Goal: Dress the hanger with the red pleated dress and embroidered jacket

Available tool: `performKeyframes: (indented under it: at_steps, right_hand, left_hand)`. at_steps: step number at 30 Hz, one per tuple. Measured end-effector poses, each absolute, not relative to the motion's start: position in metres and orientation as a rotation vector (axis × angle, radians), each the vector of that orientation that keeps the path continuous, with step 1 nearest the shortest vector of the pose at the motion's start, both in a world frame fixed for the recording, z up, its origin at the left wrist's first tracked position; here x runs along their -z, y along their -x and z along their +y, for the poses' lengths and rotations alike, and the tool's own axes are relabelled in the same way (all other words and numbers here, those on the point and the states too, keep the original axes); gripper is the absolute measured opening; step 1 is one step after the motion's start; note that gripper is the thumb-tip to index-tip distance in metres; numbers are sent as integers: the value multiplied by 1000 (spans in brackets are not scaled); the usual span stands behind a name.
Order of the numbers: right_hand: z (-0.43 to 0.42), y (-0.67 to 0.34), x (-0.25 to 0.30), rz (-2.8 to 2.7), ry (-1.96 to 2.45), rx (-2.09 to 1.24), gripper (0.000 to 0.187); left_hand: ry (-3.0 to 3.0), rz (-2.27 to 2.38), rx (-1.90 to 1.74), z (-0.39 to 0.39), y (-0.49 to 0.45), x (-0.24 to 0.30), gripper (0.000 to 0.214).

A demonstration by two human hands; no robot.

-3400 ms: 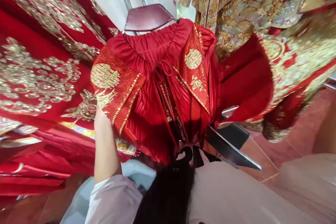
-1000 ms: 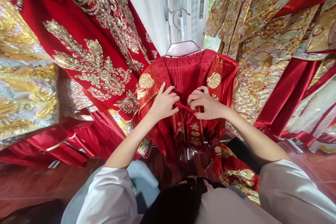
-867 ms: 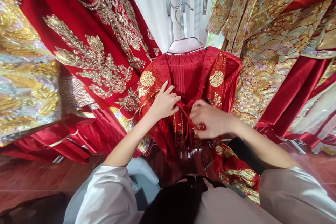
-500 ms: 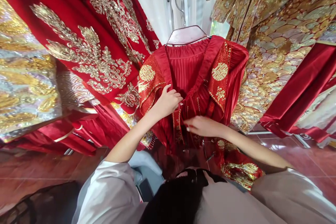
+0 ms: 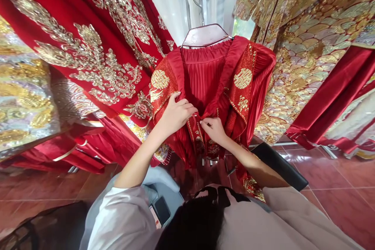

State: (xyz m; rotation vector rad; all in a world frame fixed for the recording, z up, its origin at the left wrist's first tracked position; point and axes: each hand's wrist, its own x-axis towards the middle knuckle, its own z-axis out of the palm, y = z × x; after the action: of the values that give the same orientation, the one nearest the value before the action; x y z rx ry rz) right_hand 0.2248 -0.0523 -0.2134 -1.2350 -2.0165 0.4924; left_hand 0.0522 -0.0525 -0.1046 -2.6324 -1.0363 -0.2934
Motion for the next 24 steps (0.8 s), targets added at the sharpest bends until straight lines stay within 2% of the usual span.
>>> performKeyframes:
  at_steps: [2, 6, 9, 12, 14, 16, 18, 21, 24]
  right_hand:
    - [-61, -224, 233, -2202, 1389, -465, 37]
    - [-79, -223, 275, -2375, 1563, -474, 29]
    - [-87, -230, 277, -2445, 1662, -459, 25]
    - [-88, -252, 237, -2440, 1784, -403, 24]
    - [-84, -270, 196, -2285, 1845, -261, 28]
    - [-74, -282, 157, -1939, 1792, 4, 35]
    - [-58, -285, 129, -1649, 1647, 212, 36]
    - [-25, -280, 112, -1514, 1591, 325, 41]
    - [1, -284, 111, -1488, 1701, 293, 29]
  left_hand:
    - [2589, -1035, 333, -56, -43, 103, 30]
    - [2567, -1085, 369, -61, -26, 109, 30]
    - [2695, -1038, 391, -63, -19, 110, 29]
    - [2794, -994, 747, -66, -17, 99, 28]
    - [2653, -1156, 1131, -66, -20, 89, 25]
    - [2426, -1433, 1363, -60, -28, 83, 26]
    - [2248, -1683, 1365, -46, -40, 85, 36]
    - [2062, -1904, 1226, -18, -59, 100, 48]
    - [2038, -1956, 1282, 7, -62, 113, 33]
